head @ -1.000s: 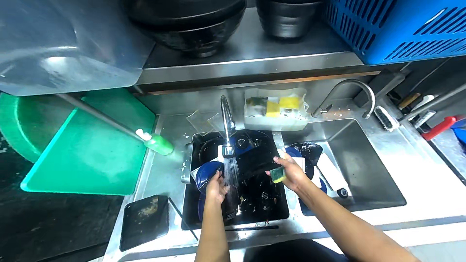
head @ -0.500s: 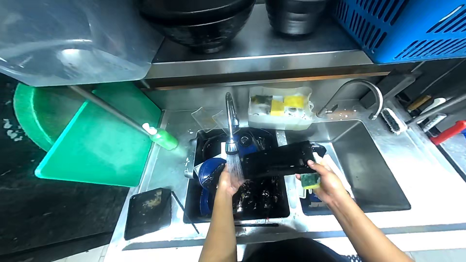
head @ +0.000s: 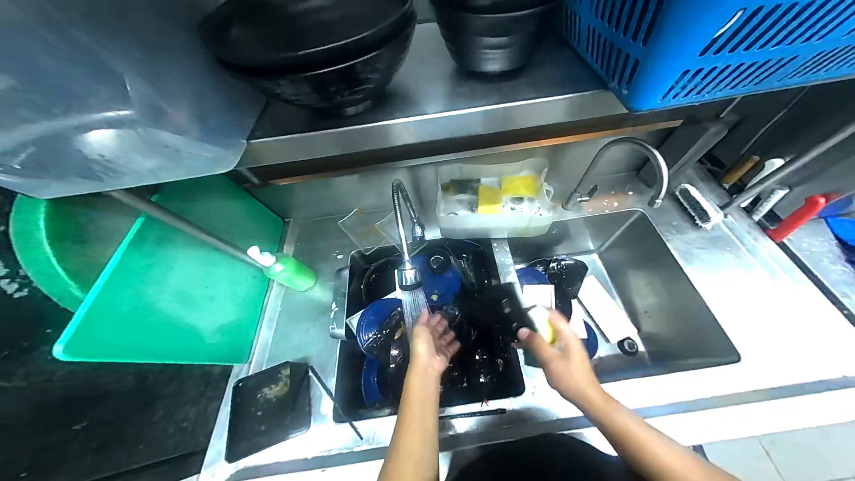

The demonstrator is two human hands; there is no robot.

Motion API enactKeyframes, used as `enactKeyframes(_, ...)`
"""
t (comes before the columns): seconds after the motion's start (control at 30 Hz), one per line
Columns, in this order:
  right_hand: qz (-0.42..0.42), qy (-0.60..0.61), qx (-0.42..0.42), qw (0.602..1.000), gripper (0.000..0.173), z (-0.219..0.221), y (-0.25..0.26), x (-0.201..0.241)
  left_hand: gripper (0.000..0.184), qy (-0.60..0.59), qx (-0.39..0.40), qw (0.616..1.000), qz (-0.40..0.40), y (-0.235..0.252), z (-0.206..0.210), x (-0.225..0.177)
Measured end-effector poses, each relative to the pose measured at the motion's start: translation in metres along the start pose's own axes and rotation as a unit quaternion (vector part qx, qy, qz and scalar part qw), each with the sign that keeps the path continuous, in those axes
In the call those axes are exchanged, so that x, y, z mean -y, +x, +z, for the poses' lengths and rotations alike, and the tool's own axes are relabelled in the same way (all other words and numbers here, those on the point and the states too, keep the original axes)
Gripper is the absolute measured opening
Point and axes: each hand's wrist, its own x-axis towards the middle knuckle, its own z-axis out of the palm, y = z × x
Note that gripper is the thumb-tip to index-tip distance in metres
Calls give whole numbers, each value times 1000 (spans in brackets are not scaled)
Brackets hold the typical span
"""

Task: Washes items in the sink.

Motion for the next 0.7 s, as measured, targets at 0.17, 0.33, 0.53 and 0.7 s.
enactKeyframes(0.17, -253, -244, 266, 898, 28, 25, -13, -15, 71, -195, 234, 951, -54, -39, 9, 29)
enactKeyframes(0.33, -300, -328, 287, 849, 37, 23, -18, 5, 73, -257, 348, 900, -40, -30, 10, 39)
enactKeyframes(0.53, -277, -382, 295, 831, 50, 35, 26, 9, 59, -106, 267, 945, 158, -38, 35, 30)
enactKeyframes(0.7, -217, -458, 116, 854, 53, 16, 134, 11, 31, -162, 400, 899, 79, -68, 51, 39)
